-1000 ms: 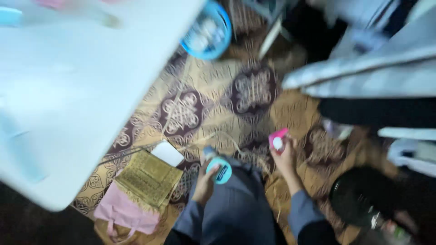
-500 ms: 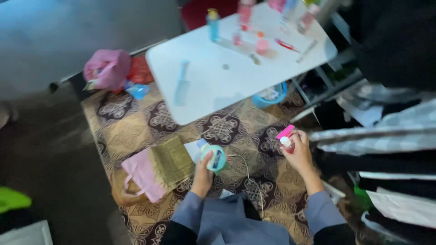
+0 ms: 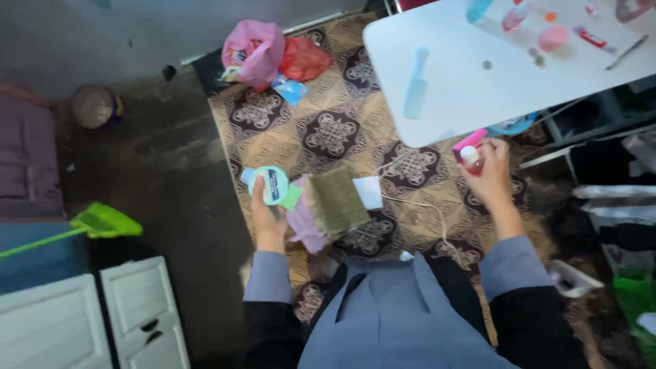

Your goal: Organizing various small cosmetic bottles, stationery items, and storage boxes on a desk and shelving unit.

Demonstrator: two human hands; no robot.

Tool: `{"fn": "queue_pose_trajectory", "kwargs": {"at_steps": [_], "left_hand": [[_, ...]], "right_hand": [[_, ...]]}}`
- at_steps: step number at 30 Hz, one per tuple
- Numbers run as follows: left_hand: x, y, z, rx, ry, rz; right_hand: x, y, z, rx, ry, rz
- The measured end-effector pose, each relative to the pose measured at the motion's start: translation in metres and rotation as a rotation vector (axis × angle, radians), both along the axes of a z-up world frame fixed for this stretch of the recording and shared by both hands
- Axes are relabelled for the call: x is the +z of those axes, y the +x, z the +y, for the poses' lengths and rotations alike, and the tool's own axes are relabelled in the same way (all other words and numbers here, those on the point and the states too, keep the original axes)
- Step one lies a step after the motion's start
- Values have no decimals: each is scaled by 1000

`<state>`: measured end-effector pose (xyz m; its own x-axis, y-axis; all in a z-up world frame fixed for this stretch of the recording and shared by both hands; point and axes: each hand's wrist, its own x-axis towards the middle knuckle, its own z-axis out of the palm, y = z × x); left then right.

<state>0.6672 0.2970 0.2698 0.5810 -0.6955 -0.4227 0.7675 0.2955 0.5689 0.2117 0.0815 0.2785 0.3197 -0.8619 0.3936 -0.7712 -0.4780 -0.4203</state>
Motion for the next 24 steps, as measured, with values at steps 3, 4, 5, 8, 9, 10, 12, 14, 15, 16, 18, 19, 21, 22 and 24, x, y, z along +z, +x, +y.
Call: {"fn": "queue_pose_trajectory", "kwargs": {"at_steps": [3,4,5,8,9,10,12,14,15,16,18,19,21,22,24], "left_hand": [[17,51,5,-67,-49,-108],[20,63,2,-63,-55,-95],[23,73,-2,-58,-60,-82],[29,87,-23,-123,-73,-52],[31,90,-35,-138,-78,-56],[32,90,-45,-171,-92,-50],[34,91,-66,-215,-107,-45],[35,92,-89,-235,-104,-19],[35,97,-101,-245,-101,-23],[35,103,-114,-265,-122,-44],[26,115,-145,-292,-144,-64],[17,123,-164,-302,-122,-98],[13,133,-215,-327,-113,-139],[15,135,-246,-411,-21,-90],[34,127,-305,-521,61,-59]], "right_hand": [[15,42,-5,-87,61,14],[21,53,-5,-128,110,33],[26,61,-6,-169,159,52],[33,74,-8,-203,125,74],[32,75,-13,-218,121,68],[29,75,-17,-230,97,74],[26,76,-29,-255,73,78],[24,79,-45,-272,63,51],[16,81,-56,-282,66,47],[9,82,-70,-290,72,18],[-9,88,-103,-305,77,-10],[-19,91,-123,-320,109,-9],[-35,99,-171,-350,130,-19],[-43,103,-195,-371,159,-2],[-57,109,-238,-419,177,-3]]}}
